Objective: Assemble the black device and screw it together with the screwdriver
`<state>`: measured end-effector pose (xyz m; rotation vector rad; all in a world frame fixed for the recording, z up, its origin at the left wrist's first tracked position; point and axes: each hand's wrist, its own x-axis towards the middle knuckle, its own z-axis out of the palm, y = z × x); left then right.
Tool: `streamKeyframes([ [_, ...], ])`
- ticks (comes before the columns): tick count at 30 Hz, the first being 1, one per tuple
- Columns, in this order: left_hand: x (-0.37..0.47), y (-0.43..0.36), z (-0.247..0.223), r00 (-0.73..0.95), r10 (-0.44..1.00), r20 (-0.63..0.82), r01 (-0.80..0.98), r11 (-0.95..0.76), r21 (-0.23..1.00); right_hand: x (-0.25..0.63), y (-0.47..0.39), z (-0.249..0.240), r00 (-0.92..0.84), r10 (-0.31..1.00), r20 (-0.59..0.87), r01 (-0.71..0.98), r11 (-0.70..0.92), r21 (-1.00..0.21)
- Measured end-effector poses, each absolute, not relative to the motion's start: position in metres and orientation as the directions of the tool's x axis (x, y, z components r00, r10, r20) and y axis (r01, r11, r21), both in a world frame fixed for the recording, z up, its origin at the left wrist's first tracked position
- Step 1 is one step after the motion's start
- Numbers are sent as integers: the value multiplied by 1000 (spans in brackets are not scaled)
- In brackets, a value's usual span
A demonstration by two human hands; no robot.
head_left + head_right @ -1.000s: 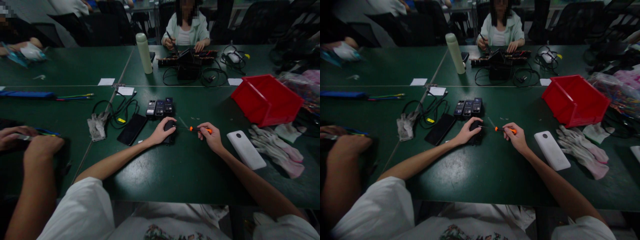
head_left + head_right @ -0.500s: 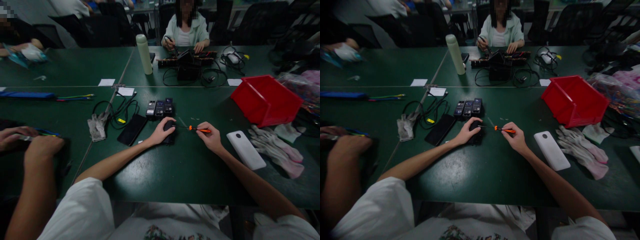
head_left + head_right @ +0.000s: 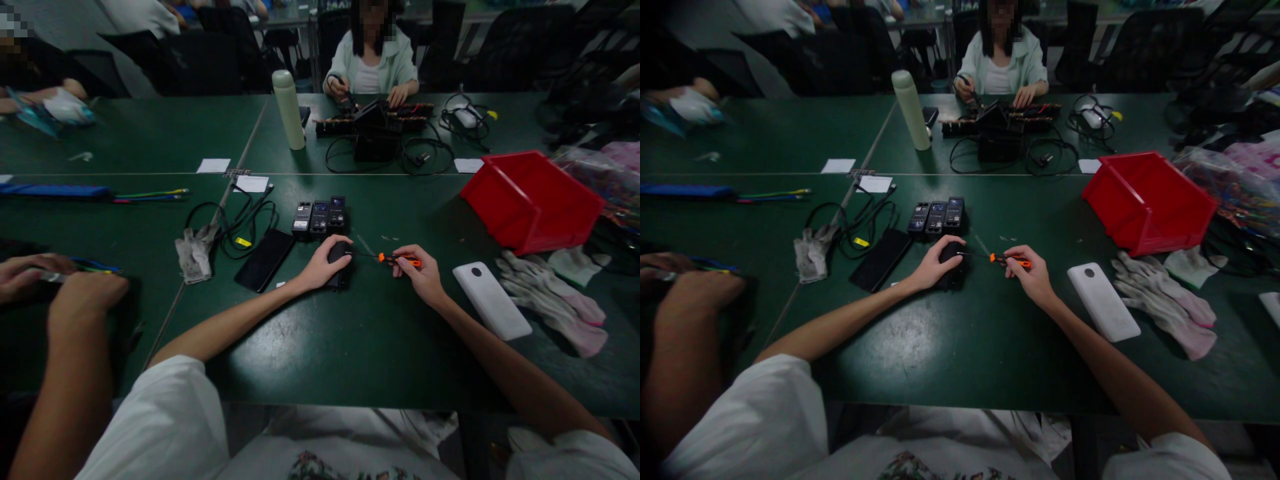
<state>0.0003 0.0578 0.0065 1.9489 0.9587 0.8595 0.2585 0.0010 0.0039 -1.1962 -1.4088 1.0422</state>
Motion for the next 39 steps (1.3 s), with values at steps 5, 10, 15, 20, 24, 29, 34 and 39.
streamKeyframes([
  [5,0,57,6,477,854,207,320,-388,864,257,1,8,-47,994,95,223,103,-969],
  [10,0,58,6,477,854,207,311,-384,869,259,0,4,-27,984,176,319,175,-931],
  [15,0,59,4,473,855,215,314,-391,865,260,2,3,-60,944,323,375,321,-869],
  [20,0,58,5,479,851,214,317,-395,862,260,1,4,-48,947,317,355,313,-881],
  [24,1,57,7,490,846,212,310,-396,864,262,1,2,-28,981,193,222,194,-955],
  [29,1,57,9,501,837,222,299,-408,863,260,3,4,-77,993,89,118,98,-988],
  [34,1,56,10,501,839,210,324,-408,854,259,3,7,-58,997,55,227,67,-971],
  [39,2,56,10,504,837,211,343,-418,841,260,1,7,-37,994,107,283,113,-952],
])
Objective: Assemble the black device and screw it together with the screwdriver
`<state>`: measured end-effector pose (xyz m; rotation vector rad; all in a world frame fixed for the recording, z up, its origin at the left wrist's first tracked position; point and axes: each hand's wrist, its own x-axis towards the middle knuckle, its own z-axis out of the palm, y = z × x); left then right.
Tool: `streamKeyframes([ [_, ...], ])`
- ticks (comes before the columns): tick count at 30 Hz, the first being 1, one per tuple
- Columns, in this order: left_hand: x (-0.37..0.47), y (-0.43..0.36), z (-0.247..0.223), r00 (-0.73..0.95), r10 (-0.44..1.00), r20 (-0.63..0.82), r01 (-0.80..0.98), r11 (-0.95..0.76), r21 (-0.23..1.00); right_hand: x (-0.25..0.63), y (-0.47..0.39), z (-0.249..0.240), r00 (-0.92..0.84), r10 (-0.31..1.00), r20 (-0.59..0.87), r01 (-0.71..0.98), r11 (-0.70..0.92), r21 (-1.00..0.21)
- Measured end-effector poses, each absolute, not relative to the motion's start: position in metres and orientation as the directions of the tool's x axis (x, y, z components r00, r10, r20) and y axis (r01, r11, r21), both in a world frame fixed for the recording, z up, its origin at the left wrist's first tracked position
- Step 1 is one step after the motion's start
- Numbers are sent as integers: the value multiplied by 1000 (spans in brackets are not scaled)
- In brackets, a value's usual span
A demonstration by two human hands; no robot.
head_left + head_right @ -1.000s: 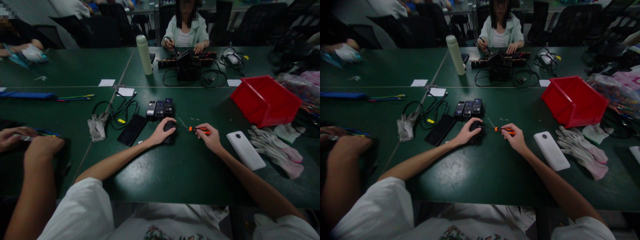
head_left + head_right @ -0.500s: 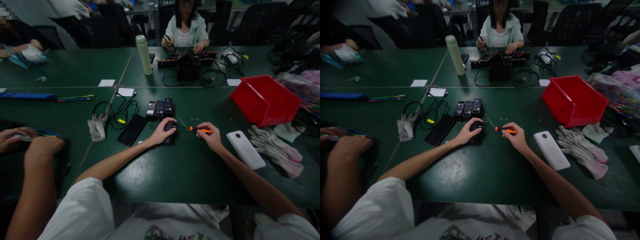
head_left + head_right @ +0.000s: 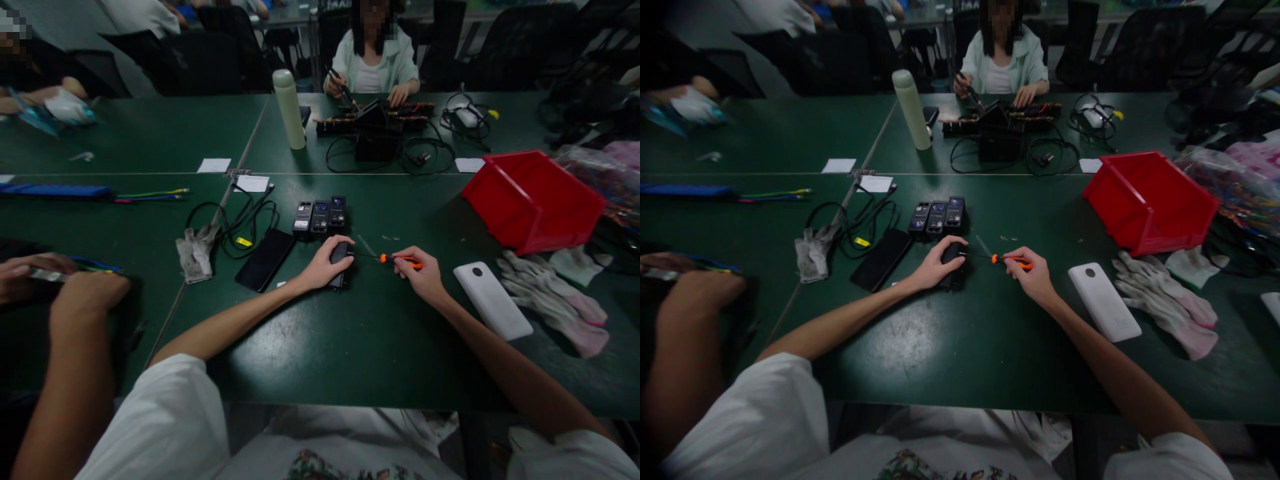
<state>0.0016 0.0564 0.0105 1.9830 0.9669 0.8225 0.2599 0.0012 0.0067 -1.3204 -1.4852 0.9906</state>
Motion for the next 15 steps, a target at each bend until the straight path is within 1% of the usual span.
streamKeyframes([
  [10,1,57,8,496,843,208,336,-407,849,263,1,1,-30,986,164,321,165,-933],
  [12,1,57,8,489,848,205,334,-399,854,263,1,0,-29,976,216,356,212,-910],
  [15,0,58,8,479,852,212,321,-394,861,262,3,0,-73,938,338,381,339,-860],
])
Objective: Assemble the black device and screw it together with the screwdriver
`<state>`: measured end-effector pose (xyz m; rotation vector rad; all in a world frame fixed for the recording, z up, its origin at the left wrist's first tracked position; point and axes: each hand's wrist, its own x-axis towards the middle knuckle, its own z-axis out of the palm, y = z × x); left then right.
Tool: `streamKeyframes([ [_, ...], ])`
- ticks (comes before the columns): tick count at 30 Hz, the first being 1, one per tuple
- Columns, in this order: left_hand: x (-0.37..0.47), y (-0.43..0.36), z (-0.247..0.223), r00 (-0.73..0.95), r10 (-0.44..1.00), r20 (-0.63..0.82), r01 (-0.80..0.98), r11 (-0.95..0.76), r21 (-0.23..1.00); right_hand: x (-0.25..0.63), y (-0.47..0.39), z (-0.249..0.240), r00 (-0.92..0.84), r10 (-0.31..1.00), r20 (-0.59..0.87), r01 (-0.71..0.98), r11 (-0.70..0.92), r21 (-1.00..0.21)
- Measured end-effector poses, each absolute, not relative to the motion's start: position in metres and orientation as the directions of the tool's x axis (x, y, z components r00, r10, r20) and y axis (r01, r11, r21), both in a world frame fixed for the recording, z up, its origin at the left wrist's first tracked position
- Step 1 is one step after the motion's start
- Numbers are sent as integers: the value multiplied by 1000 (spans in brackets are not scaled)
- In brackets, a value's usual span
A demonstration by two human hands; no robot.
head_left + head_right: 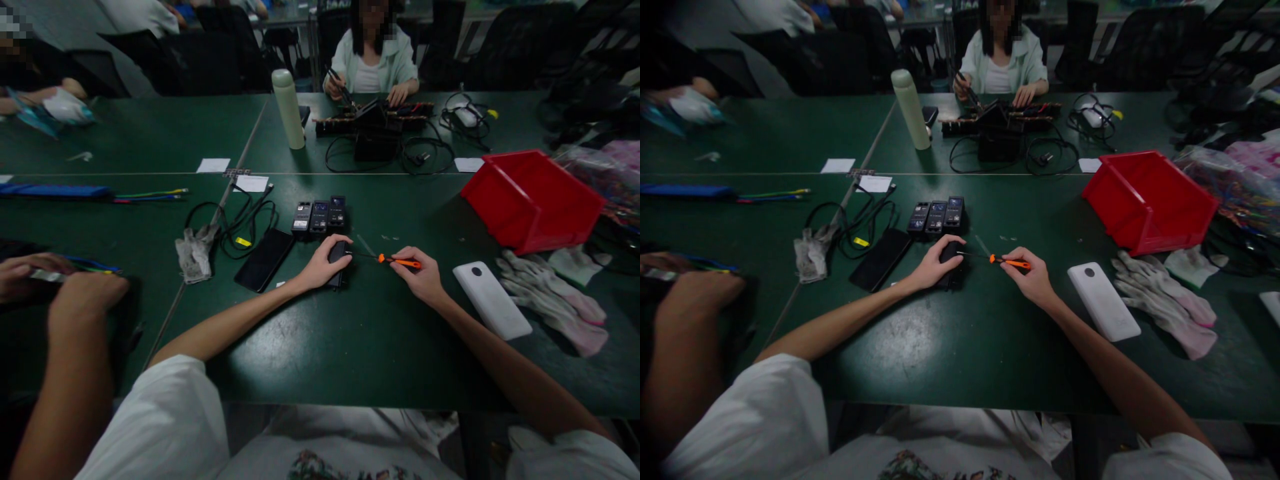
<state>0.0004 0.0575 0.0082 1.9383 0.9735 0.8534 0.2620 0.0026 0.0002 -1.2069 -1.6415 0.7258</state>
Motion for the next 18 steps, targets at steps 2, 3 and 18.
streamKeyframes([
  [2,0,58,8,476,851,220,310,-397,864,260,3,2,-123,910,396,378,412,-829],
  [3,0,58,8,477,850,223,306,-399,864,259,2,3,-139,902,408,379,429,-820],
  [18,2,57,11,523,829,199,337,-415,845,262,6,-4,30,992,125,114,121,-986],
])
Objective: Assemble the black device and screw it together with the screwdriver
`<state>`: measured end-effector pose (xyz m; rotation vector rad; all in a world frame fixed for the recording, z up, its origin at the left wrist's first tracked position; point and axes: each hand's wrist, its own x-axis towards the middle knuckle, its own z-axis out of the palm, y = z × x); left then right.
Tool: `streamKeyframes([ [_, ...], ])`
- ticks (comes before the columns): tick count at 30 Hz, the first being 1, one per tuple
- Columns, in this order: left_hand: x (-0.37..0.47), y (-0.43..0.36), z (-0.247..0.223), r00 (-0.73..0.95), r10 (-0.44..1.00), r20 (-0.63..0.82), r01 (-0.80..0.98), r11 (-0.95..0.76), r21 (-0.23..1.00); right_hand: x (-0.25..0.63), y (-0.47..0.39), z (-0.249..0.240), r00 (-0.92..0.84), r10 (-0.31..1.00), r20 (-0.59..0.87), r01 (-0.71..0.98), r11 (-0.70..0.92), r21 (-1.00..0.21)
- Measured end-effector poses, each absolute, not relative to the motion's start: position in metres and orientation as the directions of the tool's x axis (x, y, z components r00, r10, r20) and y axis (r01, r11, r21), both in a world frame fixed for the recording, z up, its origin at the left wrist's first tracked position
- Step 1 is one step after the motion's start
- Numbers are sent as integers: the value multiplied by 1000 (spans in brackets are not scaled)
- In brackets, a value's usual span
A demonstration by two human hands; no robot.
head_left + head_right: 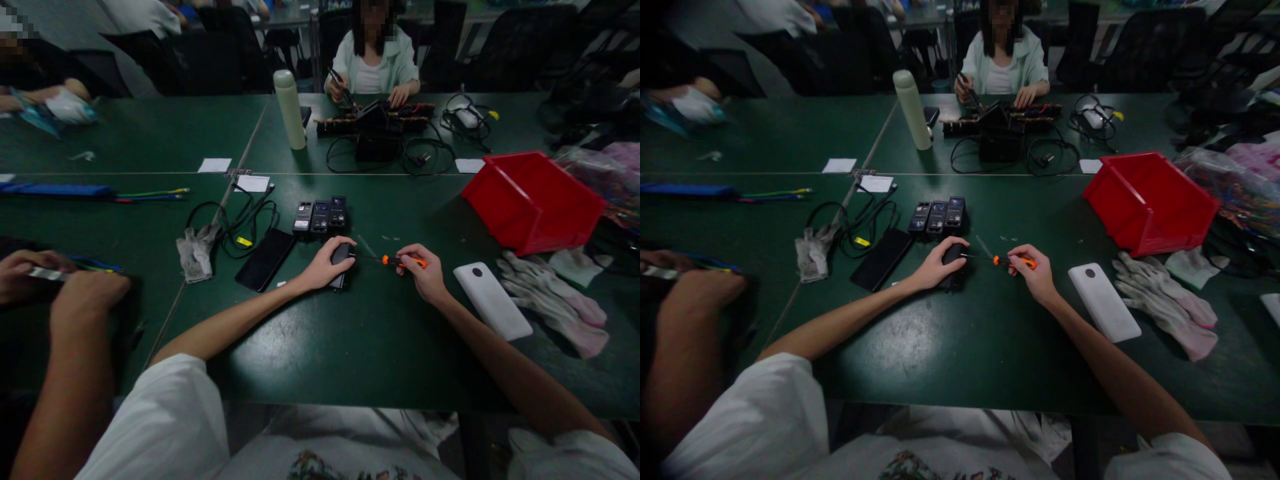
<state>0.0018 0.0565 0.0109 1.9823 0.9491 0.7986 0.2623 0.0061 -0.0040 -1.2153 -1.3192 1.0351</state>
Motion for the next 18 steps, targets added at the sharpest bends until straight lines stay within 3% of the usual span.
streamKeyframes([
  [5,2,57,9,529,825,198,335,-417,845,258,4,-1,-75,996,43,205,57,-977],
  [9,2,57,8,529,822,213,322,-426,846,254,1,4,-174,983,64,322,119,-939],
  [18,2,56,10,523,829,198,327,-410,851,252,-1,10,-139,982,131,365,174,-915],
])
